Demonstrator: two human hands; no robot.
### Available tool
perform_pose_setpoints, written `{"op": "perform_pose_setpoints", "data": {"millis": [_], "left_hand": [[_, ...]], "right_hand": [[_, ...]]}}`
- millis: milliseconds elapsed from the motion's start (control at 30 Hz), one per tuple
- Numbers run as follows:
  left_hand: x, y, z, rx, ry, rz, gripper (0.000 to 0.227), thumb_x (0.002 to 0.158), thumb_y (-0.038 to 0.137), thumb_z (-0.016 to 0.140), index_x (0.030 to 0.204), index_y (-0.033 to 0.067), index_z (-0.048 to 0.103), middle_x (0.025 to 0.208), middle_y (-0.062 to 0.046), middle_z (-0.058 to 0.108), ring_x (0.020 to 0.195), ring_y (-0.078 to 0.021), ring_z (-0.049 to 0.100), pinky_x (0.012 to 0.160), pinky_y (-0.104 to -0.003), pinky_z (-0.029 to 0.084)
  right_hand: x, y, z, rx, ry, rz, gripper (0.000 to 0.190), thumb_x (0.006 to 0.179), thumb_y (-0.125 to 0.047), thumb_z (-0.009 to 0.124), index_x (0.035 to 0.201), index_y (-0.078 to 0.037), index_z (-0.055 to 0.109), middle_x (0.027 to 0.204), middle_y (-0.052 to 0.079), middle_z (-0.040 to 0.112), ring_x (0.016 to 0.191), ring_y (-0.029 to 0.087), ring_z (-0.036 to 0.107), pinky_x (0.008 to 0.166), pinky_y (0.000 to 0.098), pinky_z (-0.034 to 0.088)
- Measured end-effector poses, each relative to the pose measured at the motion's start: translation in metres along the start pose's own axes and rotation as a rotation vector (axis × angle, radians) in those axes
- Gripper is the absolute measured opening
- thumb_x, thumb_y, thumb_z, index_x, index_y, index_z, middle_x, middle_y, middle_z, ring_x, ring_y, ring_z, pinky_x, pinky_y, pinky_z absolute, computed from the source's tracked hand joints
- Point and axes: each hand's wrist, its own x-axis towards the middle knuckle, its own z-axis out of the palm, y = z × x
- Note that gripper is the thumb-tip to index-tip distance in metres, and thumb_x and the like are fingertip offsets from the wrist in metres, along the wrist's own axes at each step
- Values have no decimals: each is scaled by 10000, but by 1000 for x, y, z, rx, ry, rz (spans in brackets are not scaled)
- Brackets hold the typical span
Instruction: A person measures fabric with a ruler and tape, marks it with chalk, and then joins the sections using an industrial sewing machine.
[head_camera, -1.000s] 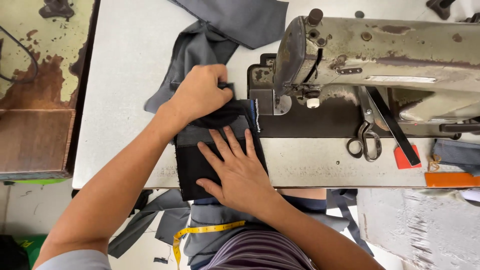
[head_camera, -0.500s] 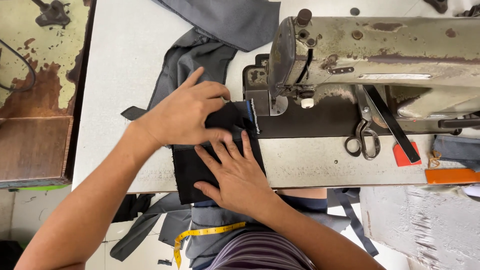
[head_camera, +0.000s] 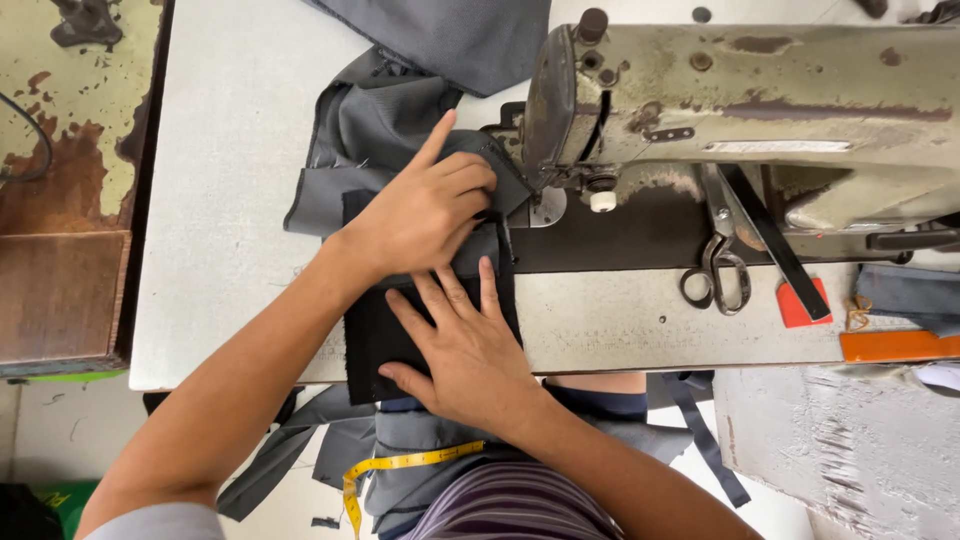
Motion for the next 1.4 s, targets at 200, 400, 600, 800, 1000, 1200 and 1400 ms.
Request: {"op": "perform_pose_setpoints", "data": {"millis": [200,400,600,800,1000,1200,1400], "left_hand": [[-3,20,-58,-214,129,74,252,874,0,467,641,9,561,1283,-274,711,1361,-446,575,1224,-721,194],[23,19,-38,-506,-176,119,225,690,74,596,688,104,819,1442,-193,609,1461,-389,424,1236,-694,68],[27,4,-49,-305,-255,211,315,791,167,590,484,114,637,601,-57,575,837,-247,588,1284,-656,47],[6,1,-51,-46,-200,229,308,887,104,602,600,52,701,684,-46,597,1185,-344,628,1252,-715,166],[31,10,-38,-367,-119,235,165,700,113,672,653,-24,749,1258,-191,723,1289,-421,568,1209,-640,277],[29,9,-10,-390,-160,228,222,668,228,564,499,120,658,702,1,645,854,-238,549,1002,-467,351],[0,-11,-7,-286,-96,205,235,777,145,572,578,24,606,632,-99,534,747,-342,570,881,-490,476]], "right_hand": [[-3,2,6,-10,96,-50,725,945,-566,577,1465,-65,522,1486,238,518,1430,420,436,1222,673,182],[-4,3,8,0,79,-53,750,976,-570,548,1552,-104,434,1487,279,527,1468,452,383,1239,656,109],[-5,3,8,-15,53,-31,716,993,-605,444,1498,-103,518,1459,239,552,1434,463,417,1234,669,120],[-2,4,6,19,47,-38,698,992,-584,460,1473,-84,532,1569,236,442,1487,415,358,1228,682,107],[-6,3,7,-49,109,-49,701,984,-590,504,1468,-85,558,1413,243,601,1414,445,452,1211,656,210],[-9,12,30,52,109,-75,676,1005,-539,475,1525,-107,480,1441,269,511,1414,457,418,1186,671,166],[-5,9,18,86,82,-81,669,998,-514,499,1505,-77,485,1569,277,377,1514,474,265,1209,687,55]]}}
